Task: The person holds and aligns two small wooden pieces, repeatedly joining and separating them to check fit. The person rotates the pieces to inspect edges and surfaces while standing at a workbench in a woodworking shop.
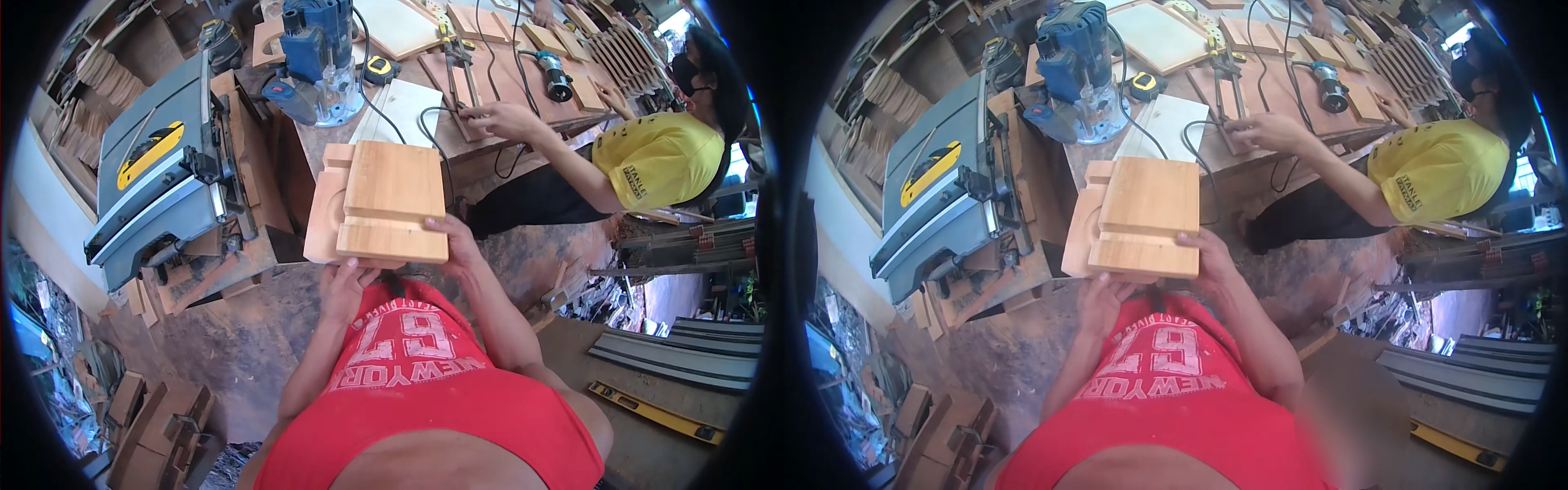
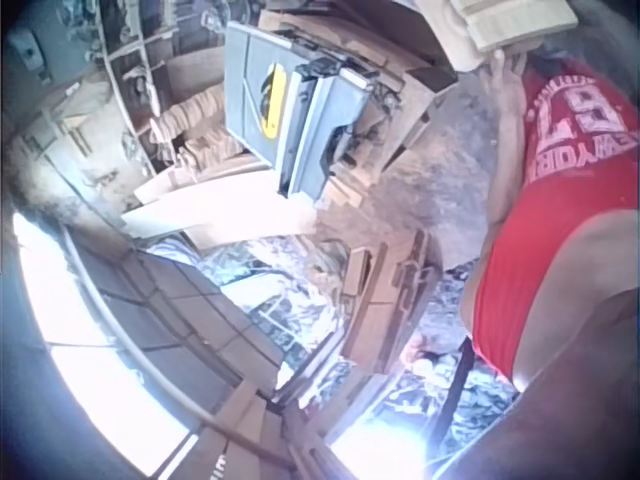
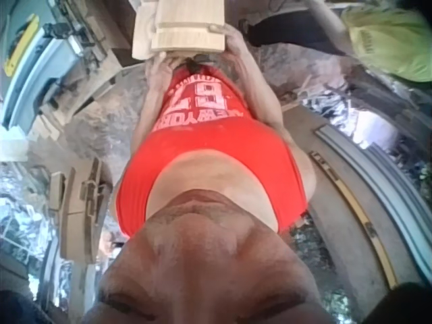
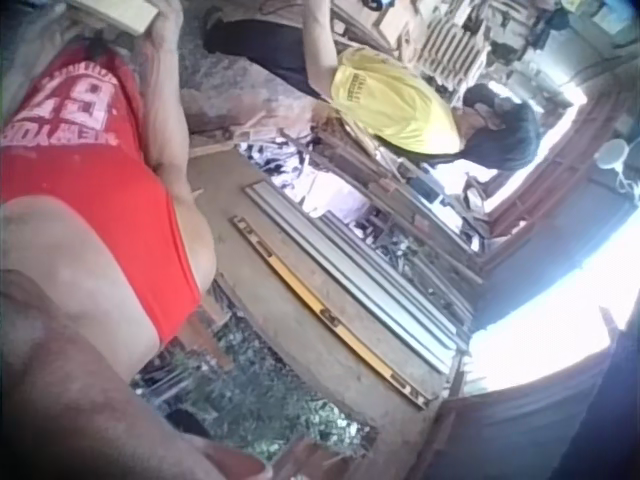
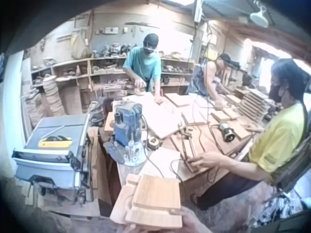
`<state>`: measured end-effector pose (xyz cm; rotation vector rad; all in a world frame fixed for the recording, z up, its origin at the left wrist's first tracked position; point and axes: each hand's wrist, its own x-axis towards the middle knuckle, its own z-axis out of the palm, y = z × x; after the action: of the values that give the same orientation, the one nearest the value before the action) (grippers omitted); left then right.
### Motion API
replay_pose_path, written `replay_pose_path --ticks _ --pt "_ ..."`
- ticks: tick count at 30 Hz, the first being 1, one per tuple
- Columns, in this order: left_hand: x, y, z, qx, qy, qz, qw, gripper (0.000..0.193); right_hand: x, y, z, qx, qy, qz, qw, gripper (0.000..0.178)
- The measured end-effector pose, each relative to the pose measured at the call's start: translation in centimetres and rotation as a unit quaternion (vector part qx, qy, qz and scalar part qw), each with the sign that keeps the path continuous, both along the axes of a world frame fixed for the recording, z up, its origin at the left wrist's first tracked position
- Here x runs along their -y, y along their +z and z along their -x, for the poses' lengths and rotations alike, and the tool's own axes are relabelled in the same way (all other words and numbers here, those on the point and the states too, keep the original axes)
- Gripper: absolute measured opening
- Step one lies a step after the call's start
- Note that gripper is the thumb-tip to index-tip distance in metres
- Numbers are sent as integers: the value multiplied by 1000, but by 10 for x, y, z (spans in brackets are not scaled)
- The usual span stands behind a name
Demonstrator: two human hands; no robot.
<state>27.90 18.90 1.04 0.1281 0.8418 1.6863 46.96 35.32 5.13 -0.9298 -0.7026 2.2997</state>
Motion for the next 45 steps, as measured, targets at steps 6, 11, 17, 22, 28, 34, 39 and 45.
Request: replay_pose_path --ticks 6,11,17,22,28,34,39,45 --pt "-21 52 -1 -63 25 56 996 35 -23 31 11 66 5 -56 996 47" --pt "-20 51 7 -61 -9 34 997 35 -34 25 30 67 56 -33 996 48" --pt "-8 25 22 35 -35 29 998 42 -30 21 38 56 95 -29 993 51" --pt "-5 9 19 35 10 90 995 46 -35 16 34 126 56 -117 983 45" --pt "-11 34 -5 -112 55 114 986 45 -56 139 12 304 104 -365 874 33" --pt "-15 40 -13 -130 64 103 984 41 -43 196 102 570 388 -555 465 46" --pt "-8 23 -1 -32 28 -50 998 37 -21 132 171 488 444 -677 326 34" --pt "-5 15 3 -35 65 4 997 45 -35 123 183 459 459 -655 386 47"
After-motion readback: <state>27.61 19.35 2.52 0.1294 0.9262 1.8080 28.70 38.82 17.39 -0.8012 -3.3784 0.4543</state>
